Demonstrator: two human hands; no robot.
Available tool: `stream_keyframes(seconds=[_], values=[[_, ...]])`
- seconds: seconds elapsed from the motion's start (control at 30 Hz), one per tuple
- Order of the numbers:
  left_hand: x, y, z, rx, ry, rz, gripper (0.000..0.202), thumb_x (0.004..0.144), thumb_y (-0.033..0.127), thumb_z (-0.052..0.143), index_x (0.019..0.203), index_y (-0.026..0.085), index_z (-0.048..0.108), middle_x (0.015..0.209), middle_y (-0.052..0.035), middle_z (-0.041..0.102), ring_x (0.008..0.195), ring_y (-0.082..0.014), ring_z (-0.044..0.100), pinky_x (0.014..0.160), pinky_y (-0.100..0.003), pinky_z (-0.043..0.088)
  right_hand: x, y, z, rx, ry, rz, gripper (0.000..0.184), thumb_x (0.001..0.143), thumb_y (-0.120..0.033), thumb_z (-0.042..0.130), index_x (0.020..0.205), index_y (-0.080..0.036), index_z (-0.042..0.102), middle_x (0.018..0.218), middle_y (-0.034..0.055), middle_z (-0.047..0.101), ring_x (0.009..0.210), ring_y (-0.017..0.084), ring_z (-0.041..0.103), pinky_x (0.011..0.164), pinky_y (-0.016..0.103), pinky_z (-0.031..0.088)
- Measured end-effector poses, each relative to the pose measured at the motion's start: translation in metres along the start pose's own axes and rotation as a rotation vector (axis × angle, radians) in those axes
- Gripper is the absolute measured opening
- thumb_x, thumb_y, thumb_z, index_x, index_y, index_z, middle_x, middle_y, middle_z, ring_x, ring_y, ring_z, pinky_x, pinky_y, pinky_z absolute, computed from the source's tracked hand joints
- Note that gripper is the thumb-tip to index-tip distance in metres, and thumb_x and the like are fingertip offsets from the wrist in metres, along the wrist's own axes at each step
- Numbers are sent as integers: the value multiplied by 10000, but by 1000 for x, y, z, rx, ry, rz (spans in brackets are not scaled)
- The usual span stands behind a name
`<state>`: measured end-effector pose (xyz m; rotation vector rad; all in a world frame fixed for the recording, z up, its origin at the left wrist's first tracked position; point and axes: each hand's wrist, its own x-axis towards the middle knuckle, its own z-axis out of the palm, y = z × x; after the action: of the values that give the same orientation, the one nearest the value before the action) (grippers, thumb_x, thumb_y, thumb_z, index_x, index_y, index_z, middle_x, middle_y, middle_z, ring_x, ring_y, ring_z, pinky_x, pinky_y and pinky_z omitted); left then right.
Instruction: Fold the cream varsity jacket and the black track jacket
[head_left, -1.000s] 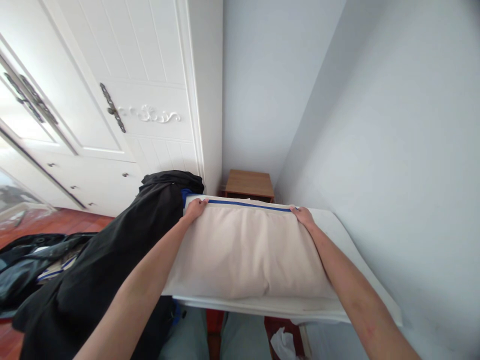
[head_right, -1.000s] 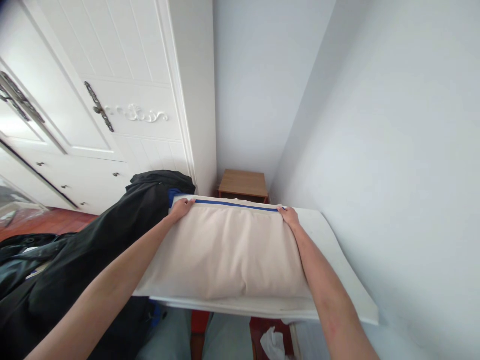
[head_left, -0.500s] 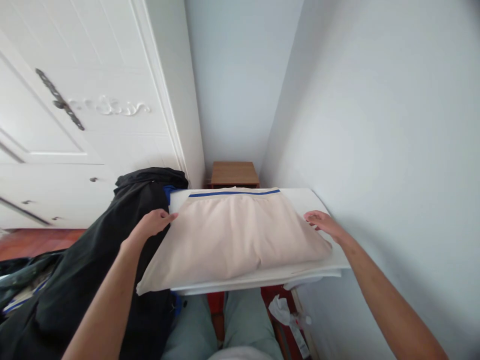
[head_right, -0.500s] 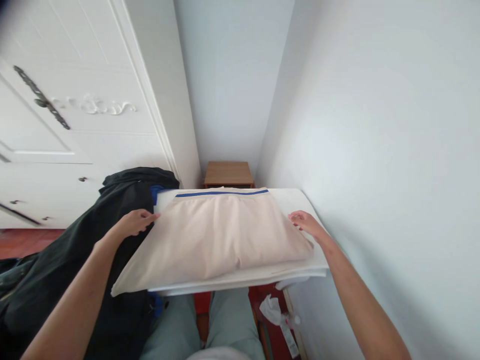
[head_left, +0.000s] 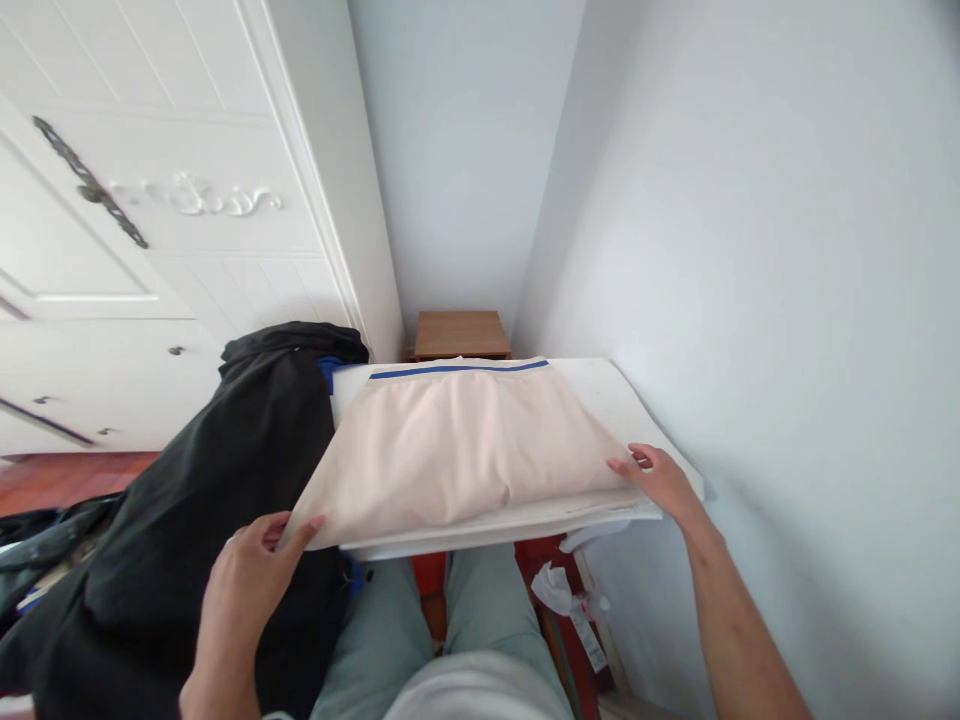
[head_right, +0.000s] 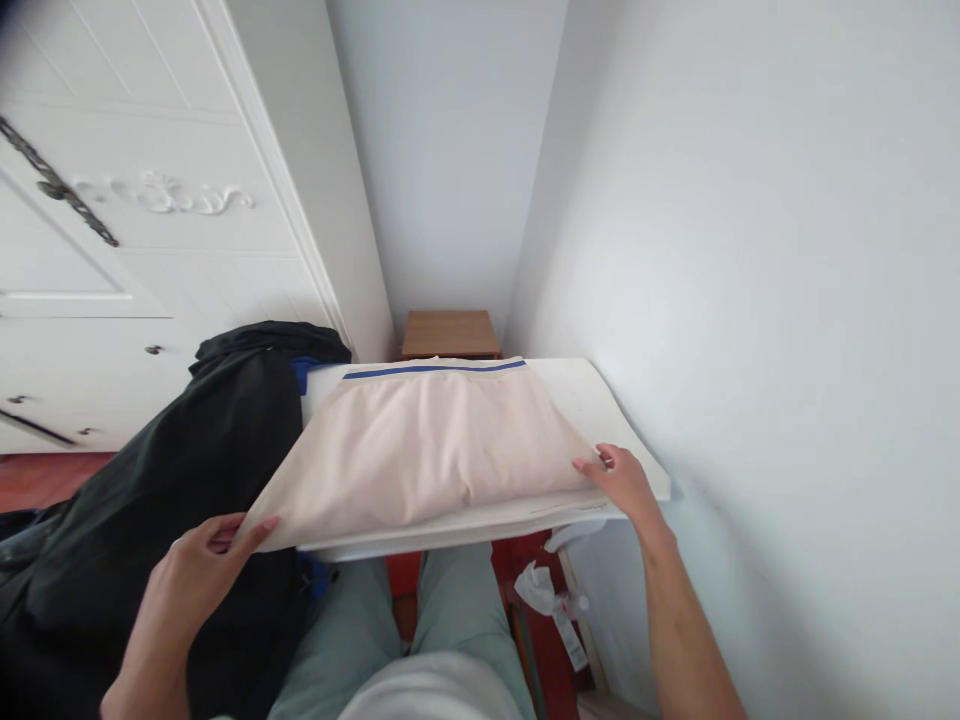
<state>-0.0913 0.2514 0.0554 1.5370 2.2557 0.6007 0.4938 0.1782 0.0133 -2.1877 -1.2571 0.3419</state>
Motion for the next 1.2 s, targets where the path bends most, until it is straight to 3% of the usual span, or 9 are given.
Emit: stream_keyframes(seconds=[0.1, 0.2, 0.33, 0.53, 0.67, 0.87, 0.93, 1.03, 1.2], values=[[-8, -8, 2, -29, 47, 46, 443, 621, 652, 638, 803, 249, 644, 886, -112, 714, 909, -340, 673, 854, -433, 518, 4, -3, 1, -60, -36, -53, 426, 692, -619, 661, 770, -200, 665, 822, 74, 685, 786, 245, 614, 730, 334, 442], [-12, -7, 3, -63, 43, 35, 384, 676, 608, 600, 782, 241, 628, 869, -112, 708, 868, -326, 668, 830, -422, 508, 7, -8, 5, -89, 35, -81, 323, 689, -534, 643, 637, -225, 565, 702, 41, 610, 735, 228, 563, 711, 324, 407], [-12, 2, 2, -68, 99, 24, 278, 782, 522, 525, 762, 251, 585, 798, -72, 685, 822, -302, 646, 756, -387, 476, 6, -13, 11, -65, 104, -64, 284, 682, -489, 621, 621, -236, 507, 731, 57, 603, 788, 241, 542, 712, 325, 388], [-9, 6, 5, -167, 246, 4, 209, 870, 453, 465, 835, 254, 519, 827, -45, 662, 779, -260, 623, 707, -346, 442, 0, -11, 10, 40, 174, 30, 332, 693, -562, 577, 647, -243, 498, 596, 24, 535, 621, 205, 466, 618, 324, 341], [3, 0, 11, -250, 227, -66, 145, 861, 386, 505, 844, 242, 518, 884, -62, 669, 849, -261, 636, 734, -336, 450, -3, -7, 10, 196, 133, 68, 417, 656, -643, 543, 693, -227, 550, 593, 21, 552, 609, 196, 483, 590, 311, 371], [15, 4, 14, -173, 133, -88, 93, 869, 294, 478, 890, 239, 551, 898, -77, 697, 829, -278, 648, 708, -340, 447, -5, -4, 9, 387, -7, 129, 467, 609, -661, 570, 719, -208, 584, 650, 39, 637, 624, 200, 562, 578, 303, 439], [14, 6, 15, -132, 140, -82, 153, 883, 327, 462, 925, 230, 573, 909, -96, 705, 860, -301, 654, 729, -355, 451, -4, -5, 7, 397, -36, 142, 427, 602, -631, 612, 679, -214, 563, 608, 17, 608, 589, 186, 538, 549, 292, 415], [11, 5, 17, -74, 129, -60, 359, 902, 515, 440, 991, 214, 614, 927, -120, 713, 899, -342, 656, 745, -384, 454, -2, -8, 6, 401, -58, 148, 402, 615, -603, 651, 650, -216, 545, 586, -2, 579, 582, 176, 521, 543, 283, 397], [11, 4, 17, -3, 12, -1, 483, 850, 667, 457, 882, 231, 663, 920, -117, 725, 928, -347, 659, 724, -367, 456, -6, -16, 6, 421, -65, 130, 515, 662, -683, 622, 808, -189, 639, 782, 42, 674, 746, 210, 592, 669, 301, 459]])
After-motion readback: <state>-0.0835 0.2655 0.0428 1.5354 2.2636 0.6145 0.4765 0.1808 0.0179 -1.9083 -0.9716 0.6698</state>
